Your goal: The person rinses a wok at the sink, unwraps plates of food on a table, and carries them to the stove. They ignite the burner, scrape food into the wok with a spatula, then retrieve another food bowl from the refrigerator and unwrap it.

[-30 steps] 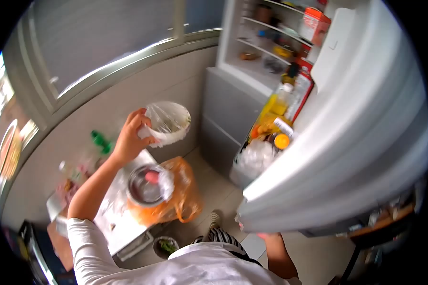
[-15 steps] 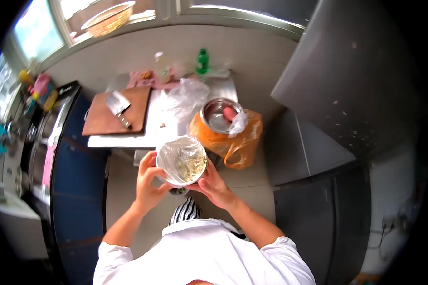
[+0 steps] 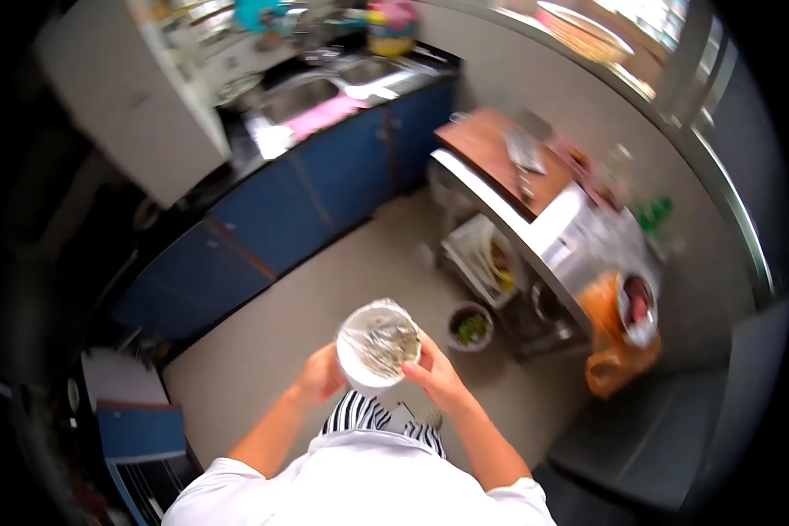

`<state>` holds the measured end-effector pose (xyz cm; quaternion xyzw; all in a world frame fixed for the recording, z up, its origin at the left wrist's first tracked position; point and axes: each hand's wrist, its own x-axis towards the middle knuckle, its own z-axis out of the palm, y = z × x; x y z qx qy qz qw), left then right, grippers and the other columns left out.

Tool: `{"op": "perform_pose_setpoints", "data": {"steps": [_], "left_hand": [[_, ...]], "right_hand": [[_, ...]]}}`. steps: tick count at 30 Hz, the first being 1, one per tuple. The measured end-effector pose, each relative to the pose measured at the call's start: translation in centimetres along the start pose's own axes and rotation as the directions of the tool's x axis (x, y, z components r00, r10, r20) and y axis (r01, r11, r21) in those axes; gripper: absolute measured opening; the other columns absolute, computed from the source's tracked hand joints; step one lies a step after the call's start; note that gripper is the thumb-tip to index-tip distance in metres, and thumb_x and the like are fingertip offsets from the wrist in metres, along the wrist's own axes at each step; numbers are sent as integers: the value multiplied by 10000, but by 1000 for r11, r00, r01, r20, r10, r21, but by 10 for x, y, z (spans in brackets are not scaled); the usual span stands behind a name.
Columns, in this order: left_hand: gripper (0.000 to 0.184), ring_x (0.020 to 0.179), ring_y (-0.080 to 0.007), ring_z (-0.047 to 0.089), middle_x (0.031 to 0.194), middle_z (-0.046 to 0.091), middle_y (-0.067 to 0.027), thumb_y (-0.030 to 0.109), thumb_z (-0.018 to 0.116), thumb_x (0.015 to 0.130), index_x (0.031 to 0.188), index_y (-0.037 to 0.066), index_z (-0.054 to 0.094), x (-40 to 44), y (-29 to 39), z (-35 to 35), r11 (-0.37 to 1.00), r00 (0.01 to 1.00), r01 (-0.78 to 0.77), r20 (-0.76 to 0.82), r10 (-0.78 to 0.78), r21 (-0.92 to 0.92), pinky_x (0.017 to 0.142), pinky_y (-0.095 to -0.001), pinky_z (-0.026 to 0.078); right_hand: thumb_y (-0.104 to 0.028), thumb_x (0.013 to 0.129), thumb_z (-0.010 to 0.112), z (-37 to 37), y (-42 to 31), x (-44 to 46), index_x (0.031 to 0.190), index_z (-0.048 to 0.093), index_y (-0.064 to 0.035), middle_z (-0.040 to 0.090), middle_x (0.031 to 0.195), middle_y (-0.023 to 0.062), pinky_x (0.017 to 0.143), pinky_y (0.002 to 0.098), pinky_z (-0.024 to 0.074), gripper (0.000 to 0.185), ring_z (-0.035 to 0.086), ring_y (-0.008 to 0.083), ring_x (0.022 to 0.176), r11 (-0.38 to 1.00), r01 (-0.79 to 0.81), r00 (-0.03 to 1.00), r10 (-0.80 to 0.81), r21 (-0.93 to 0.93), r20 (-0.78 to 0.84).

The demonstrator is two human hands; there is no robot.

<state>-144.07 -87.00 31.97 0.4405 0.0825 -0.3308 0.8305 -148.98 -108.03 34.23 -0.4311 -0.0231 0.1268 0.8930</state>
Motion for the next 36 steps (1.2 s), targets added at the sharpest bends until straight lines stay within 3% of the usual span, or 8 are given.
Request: {"op": "perform_pose_setpoints", "data": {"steps": [7, 14, 16, 22, 27, 31, 32, 36], "left_hand": [[202, 856, -122, 549, 942, 577, -32, 157, 444, 896, 1037, 36, 524, -61, 65, -150, 988, 924, -154, -357, 139, -15, 759, -245, 441], [109, 721, -76, 501, 796, 545, -19, 121, 468, 881, 929, 30, 506, -148, 173, -247, 830, 453, -487, -734, 507, 272, 639, -214, 418], [116, 717, -83, 503, 791, 548, -35, 92, 474, 876, 947, 1, 482, -157, 200, -250, 708, 326, -294, -629, 706, 642, 622, -225, 424], [328, 969, -175, 550, 1064, 537, -144, 39, 480, 859, 1171, -25, 403, -121, 242, -266, 601, 348, -554, -495, 796, 577, 790, -264, 448], [281, 696, -159, 588, 934, 613, -89, 26, 510, 827, 1106, 57, 535, -111, 292, -286, 390, 45, -66, -387, 921, 919, 599, -248, 456], [454, 969, -156, 508, 1132, 495, -83, 182, 509, 868, 1277, 85, 339, -84, 328, -330, 721, 231, -536, -746, 625, 439, 711, -268, 449], [538, 1011, -167, 482, 1192, 443, -114, 179, 522, 851, 1315, 94, 264, -77, 343, -338, 753, 405, -632, -750, 523, 184, 758, -314, 472], [554, 1026, -201, 499, 1180, 451, -101, 195, 519, 841, 1317, 93, 257, -53, 378, -362, 706, 497, -707, -681, 538, 41, 776, -356, 480]], "right_hand": [[-275, 770, 647, 102, 83, 143, 1291, 337, -66, 487, 1161, 37, 853, 270, 400, 641, 460, 120, 1047, 934, -315, 915, 347, -170, 205], [-227, 791, 636, 238, 187, 272, 1333, 269, -65, 458, 1210, 43, 909, 316, 386, 675, 444, 154, 1088, 863, -358, 703, 500, -356, 505], [-217, 792, 635, 264, 202, 292, 1337, 260, -65, 457, 1212, 43, 916, 318, 382, 679, 441, 158, 1093, 856, -344, 663, 513, -387, 545], [-184, 795, 627, 302, 238, 361, 1321, 283, -74, 464, 1202, 51, 918, 321, 382, 638, 450, 169, 1092, 864, -420, 658, 502, -279, 561], [-187, 818, 596, 316, 239, 440, 1268, 338, -54, 467, 1193, 76, 933, 348, 373, 535, 462, 193, 1088, 805, -576, 644, 554, -142, 527], [-260, 794, 628, 331, 226, 510, 1279, 327, -58, 452, 1209, 78, 939, 344, 359, 605, 439, 188, 1111, 806, -550, 595, 562, -218, 574], [-284, 785, 638, 336, 225, 528, 1288, 316, -60, 446, 1215, 81, 941, 339, 355, 638, 430, 185, 1119, 806, -527, 564, 569, -269, 599], [-324, 798, 618, 354, 220, 580, 1330, 244, -45, 433, 1233, 72, 941, 321, 346, 707, 428, 177, 1117, 781, -494, 454, 607, -382, 653]]}}
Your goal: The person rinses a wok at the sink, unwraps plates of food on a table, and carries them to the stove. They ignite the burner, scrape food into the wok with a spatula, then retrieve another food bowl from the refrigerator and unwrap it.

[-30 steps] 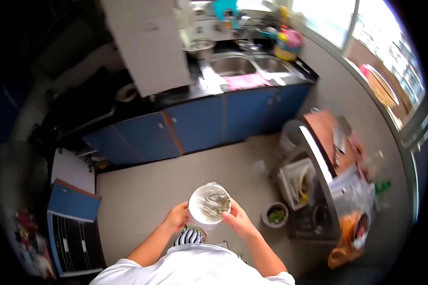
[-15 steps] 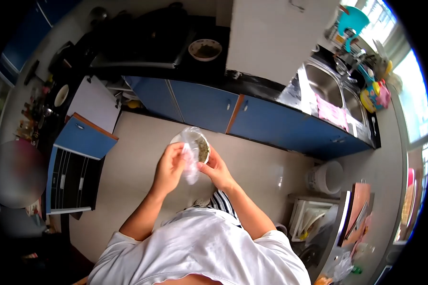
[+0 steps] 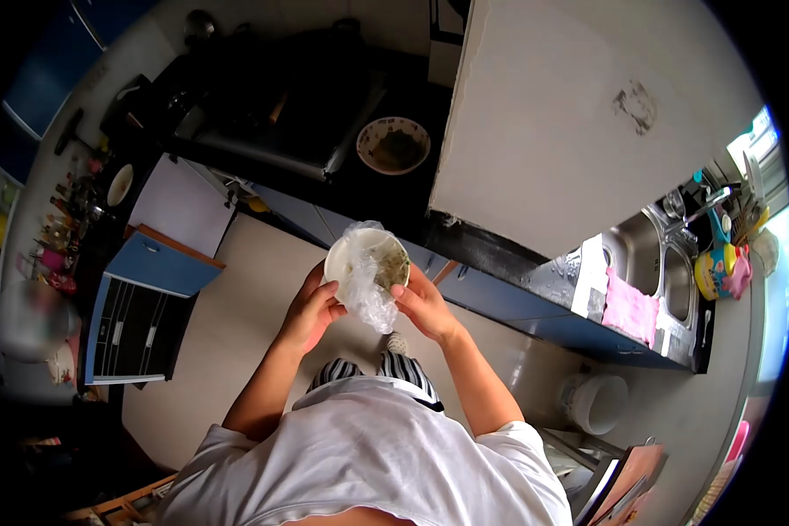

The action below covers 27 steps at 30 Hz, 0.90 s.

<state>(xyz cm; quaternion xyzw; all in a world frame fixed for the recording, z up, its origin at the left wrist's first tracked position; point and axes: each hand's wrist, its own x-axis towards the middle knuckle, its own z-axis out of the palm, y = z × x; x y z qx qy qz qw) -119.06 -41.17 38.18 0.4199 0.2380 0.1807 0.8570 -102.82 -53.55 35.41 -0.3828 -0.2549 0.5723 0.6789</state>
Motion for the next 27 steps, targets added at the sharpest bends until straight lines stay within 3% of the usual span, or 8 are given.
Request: {"op": "perform_pose_setpoints", "data": {"steps": [5, 7, 9, 11, 13, 17, 24, 27], "left_hand": [[553, 995, -215, 517, 1161, 455, -122, 173, 514, 835, 1307, 91, 239, 35, 2, 1, 995, 989, -80, -127, 71, -64, 780, -352, 490], [567, 986, -219, 519, 1141, 460, -138, 159, 526, 827, 1300, 88, 222, 45, 5, 3, 995, 967, -102, -235, 99, -1, 791, -353, 491], [570, 992, -224, 515, 1137, 457, -147, 150, 540, 820, 1291, 90, 224, 57, 12, -1, 995, 967, -91, -243, 78, -44, 799, -350, 492], [564, 996, -216, 513, 1148, 452, -136, 160, 533, 822, 1293, 96, 229, 69, 14, -9, 992, 966, -78, -255, 50, -100, 793, -339, 489], [553, 999, -212, 512, 1154, 451, -125, 171, 522, 827, 1294, 102, 235, 79, 20, -23, 990, 971, -66, -238, 35, -123, 793, -337, 484], [526, 1006, -203, 509, 1168, 450, -94, 209, 486, 841, 1302, 120, 250, 95, 33, -61, 991, 992, -2, -129, -15, -132, 799, -336, 470], [535, 1003, -177, 505, 1159, 457, -75, 207, 472, 853, 1324, 131, 229, 128, 39, -103, 988, 991, 120, 73, -113, -100, 807, -352, 474], [533, 921, -153, 515, 1114, 466, -70, 158, 466, 855, 1327, 128, 220, 149, 36, -101, 980, 985, 169, 63, -163, -104, 808, -362, 485]], "right_hand": [[-343, 820, 586, 4, -41, 28, 1329, 246, -30, 460, 1167, 100, 866, 291, 387, 688, 470, 174, 1025, 869, 141, 943, -264, -474, -202], [-245, 703, 696, 29, -67, 28, 1175, 454, -25, 468, 1020, 115, 755, 312, 412, 574, 491, 229, 855, 265, 189, 877, -479, -945, 40], [-185, 651, 719, 38, -64, 42, 1075, 512, -39, 470, 994, 129, 720, 328, 424, 494, 494, 272, 857, -87, 138, 868, -470, -987, 163], [-78, 646, 685, 26, -62, 58, 990, 555, -49, 487, 954, 127, 653, 317, 441, 369, 508, 280, 812, -90, 140, 861, -481, -986, 166], [9, 651, 626, 19, -70, 75, 894, 567, -31, 503, 921, 118, 581, 301, 443, 252, 527, 270, 736, 225, 168, 866, -499, -960, 35], [52, 712, 499, 4, -88, 120, 917, 532, -14, 562, 755, 58, 575, 236, 428, 218, 533, 121, 658, 478, -22, 889, -393, -878, -236], [7, 725, 519, 9, -107, 208, 923, 535, 15, 600, 722, 118, 615, 286, 472, 199, 602, 184, 668, 602, 91, 849, -464, -793, -255], [-22, 733, 546, 7, -110, 234, 952, 523, -4, 588, 752, 79, 613, 251, 452, 220, 560, 129, 653, 365, -11, 837, -505, -931, -208]]}}
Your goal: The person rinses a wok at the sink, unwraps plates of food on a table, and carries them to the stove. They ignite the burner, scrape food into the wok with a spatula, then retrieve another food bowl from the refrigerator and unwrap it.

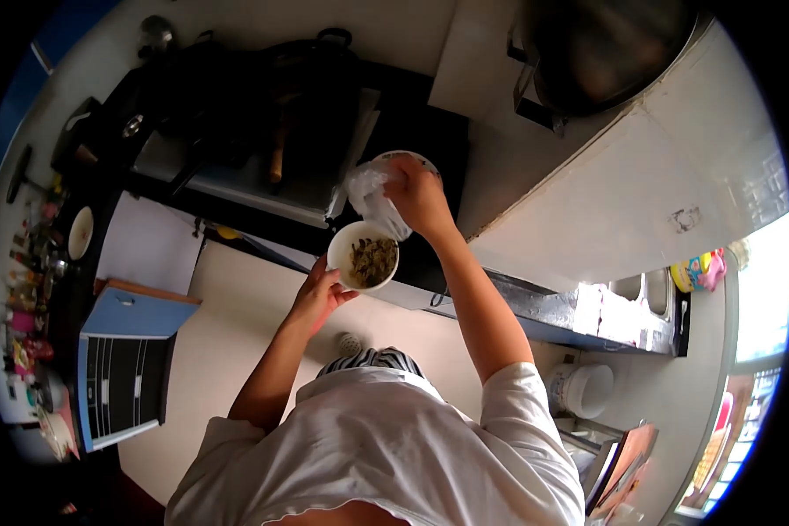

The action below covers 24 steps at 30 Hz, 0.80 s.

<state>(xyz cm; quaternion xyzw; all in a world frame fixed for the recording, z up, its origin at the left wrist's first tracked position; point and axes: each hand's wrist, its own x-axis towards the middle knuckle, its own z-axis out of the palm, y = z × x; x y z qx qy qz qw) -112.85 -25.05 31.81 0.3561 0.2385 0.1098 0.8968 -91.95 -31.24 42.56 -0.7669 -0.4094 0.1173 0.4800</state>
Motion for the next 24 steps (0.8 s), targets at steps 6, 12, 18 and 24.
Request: {"op": "perform_pose_setpoints", "data": {"steps": [6, 12, 18, 24], "left_hand": [[552, 1032, -206, 502, 1130, 448, -75, 87, 516, 819, 1288, 102, 226, 43, -13, -1, 999, 994, 16, -111, -12, 36, 811, -387, 493], [526, 1044, -238, 504, 1158, 447, -101, 83, 520, 802, 1251, 112, 249, 60, -41, -12, 991, 983, 61, -179, -38, 123, 802, -414, 507], [467, 1030, -218, 493, 1182, 439, -87, 81, 558, 809, 1209, 110, 319, 67, -35, -20, 994, 989, 90, -121, -83, 57, 836, -397, 483], [488, 1044, -252, 472, 1194, 412, -166, 184, 584, 832, 1209, 2, 334, 83, -37, -43, 972, 990, -70, -100, 95, 222, 877, -351, 461]], "right_hand": [[-39, 706, 628, -9, -6, 5, 935, 530, -23, 588, 789, 76, 669, 260, 438, 250, 551, 143, 726, 997, 3, 971, -23, -82, -240], [-40, 756, 608, -30, -5, -77, 943, 499, -13, 600, 787, 90, 679, 260, 451, 218, 579, 137, 740, 986, -51, 936, 103, 162, -336], [34, 751, 581, -38, 15, -236, 1014, 492, -16, 556, 922, 81, 715, 253, 453, 281, 549, 120, 853, 864, -278, 826, 438, 421, -355], [-86, 690, 631, -4, 65, -451, 898, 601, -49, 532, 855, 65, 614, 263, 437, 213, 529, 143, 750, 496, -866, 349, 681, 55, -644]]}}
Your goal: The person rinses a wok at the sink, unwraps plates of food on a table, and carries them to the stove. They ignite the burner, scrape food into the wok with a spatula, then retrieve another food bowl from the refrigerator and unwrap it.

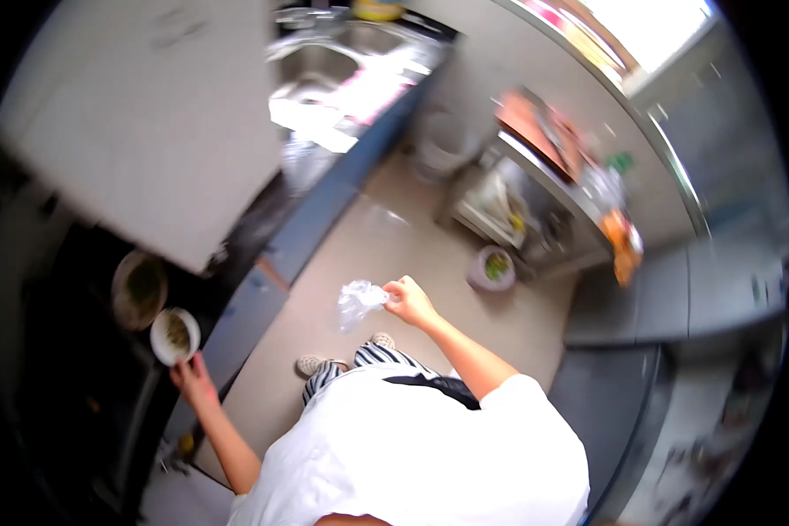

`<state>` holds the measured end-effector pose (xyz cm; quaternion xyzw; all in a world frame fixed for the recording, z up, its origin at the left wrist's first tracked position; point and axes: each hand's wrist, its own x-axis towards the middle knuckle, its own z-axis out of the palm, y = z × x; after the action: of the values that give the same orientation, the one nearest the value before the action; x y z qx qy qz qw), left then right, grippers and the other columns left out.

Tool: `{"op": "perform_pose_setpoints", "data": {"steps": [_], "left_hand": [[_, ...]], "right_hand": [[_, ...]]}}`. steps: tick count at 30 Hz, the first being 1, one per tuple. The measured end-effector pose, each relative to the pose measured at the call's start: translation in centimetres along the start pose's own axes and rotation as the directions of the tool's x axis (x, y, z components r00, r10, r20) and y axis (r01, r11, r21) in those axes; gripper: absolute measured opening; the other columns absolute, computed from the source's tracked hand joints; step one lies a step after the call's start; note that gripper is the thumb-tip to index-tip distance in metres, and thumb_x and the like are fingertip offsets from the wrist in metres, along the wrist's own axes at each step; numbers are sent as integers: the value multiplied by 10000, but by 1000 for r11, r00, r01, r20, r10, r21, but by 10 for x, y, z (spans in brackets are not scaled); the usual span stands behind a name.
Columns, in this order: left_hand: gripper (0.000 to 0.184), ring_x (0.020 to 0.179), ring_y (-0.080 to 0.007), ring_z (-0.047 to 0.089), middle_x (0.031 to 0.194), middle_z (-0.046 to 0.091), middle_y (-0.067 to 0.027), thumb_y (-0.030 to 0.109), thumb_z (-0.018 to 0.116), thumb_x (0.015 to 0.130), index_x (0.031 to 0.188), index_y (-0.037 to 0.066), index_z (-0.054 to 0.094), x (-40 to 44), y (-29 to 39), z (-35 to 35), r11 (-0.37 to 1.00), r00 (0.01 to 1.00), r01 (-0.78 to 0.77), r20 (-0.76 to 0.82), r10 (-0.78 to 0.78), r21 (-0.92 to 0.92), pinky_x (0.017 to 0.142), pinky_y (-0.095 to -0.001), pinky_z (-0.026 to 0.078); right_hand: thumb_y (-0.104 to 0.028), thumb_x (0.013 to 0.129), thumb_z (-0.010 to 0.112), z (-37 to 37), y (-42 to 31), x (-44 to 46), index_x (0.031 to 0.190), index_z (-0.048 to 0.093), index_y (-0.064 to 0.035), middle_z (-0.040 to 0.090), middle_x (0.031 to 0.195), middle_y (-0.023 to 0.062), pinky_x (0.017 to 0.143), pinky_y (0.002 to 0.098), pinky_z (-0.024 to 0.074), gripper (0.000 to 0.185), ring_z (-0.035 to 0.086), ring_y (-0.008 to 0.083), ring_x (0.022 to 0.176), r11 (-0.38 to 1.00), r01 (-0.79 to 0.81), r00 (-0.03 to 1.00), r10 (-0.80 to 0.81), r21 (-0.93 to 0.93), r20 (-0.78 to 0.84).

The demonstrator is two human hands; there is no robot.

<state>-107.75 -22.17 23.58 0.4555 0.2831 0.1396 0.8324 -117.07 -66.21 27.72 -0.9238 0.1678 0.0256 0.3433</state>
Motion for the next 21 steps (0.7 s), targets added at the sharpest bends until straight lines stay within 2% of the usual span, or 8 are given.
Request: {"op": "perform_pose_setpoints", "data": {"steps": [2, 4, 6, 8, 10, 14, 18, 21], "left_hand": [[516, 1038, -269, 475, 1211, 385, -192, 234, 575, 839, 1218, -16, 328, 0, -5, 2, 996, 995, -68, -75, 71, 53, 862, -343, 474], [535, 1041, -292, 478, 1223, 364, -208, 290, 559, 844, 1223, -12, 331, -5, -9, 1, 993, 994, -44, -92, 54, 107, 853, -358, 481], [528, 1054, -304, 476, 1223, 361, -215, 310, 533, 854, 1225, -9, 334, -22, -12, 18, 980, 952, -46, -290, 102, 193, 853, -373, 479], [520, 1057, -300, 480, 1223, 361, -217, 294, 532, 854, 1228, -9, 333, -42, -21, 26, 963, 949, -87, -271, 158, 255, 848, -375, 477], [479, 1044, -283, 488, 1220, 374, -206, 255, 503, 866, 1232, -5, 338, -63, -42, 36, 958, 948, -97, -267, 171, 270, 824, -348, 478], [433, 1017, -255, 492, 1205, 407, -170, 218, 439, 876, 1240, 1, 349, -135, -103, 42, 931, 968, -95, -187, 170, 353, 803, -333, 459], [447, 1056, -259, 455, 1195, 416, -138, 241, 435, 867, 1248, 27, 338, -242, -152, 30, 788, 970, 131, -240, 22, 601, 822, -349, 438], [411, 1004, -241, 471, 1172, 423, -91, 249, 478, 844, 1211, 95, 374, -283, -158, -3, 709, 956, 197, -294, 16, 677, 762, -334, 451]], "right_hand": [[-79, 697, 616, -14, 75, -34, 900, 596, -41, 551, 799, 60, 573, 262, 439, 208, 538, 132, 685, 958, -250, 963, 260, 138, -67], [-35, 708, 573, -26, 145, -69, 907, 581, -21, 582, 663, 50, 464, 252, 449, 199, 544, 106, 518, 765, -474, 833, 550, 437, -59], [50, 712, 524, -41, 215, -100, 862, 547, -19, 565, 668, 71, 477, 262, 512, 166, 573, 133, 541, 612, -558, 683, 722, 560, -108], [73, 715, 511, -59, 275, -121, 865, 522, -14, 560, 676, 84, 499, 272, 532, 174, 579, 156, 548, 414, -534, 503, 856, 737, -117], [82, 712, 512, -79, 328, -130, 864, 521, -10, 561, 675, 79, 514, 269, 536, 178, 585, 153, 567, 360, -468, 422, 894, 807, -154], [78, 695, 532, -116, 439, -104, 856, 526, -10, 569, 684, 75, 517, 257, 527, 183, 588, 149, 597, 358, -450, 408, 897, 818, -168], [2, 642, 607, -112, 563, -61, 816, 565, -36, 587, 703, 64, 501, 265, 472, 183, 583, 135, 609, 507, -617, 432, 857, 602, -280], [-69, 622, 609, -128, 592, -27, 879, 577, -44, 605, 789, 81, 688, 320, 463, 260, 592, 189, 740, 563, -656, 399, 824, 503, -402]]}}
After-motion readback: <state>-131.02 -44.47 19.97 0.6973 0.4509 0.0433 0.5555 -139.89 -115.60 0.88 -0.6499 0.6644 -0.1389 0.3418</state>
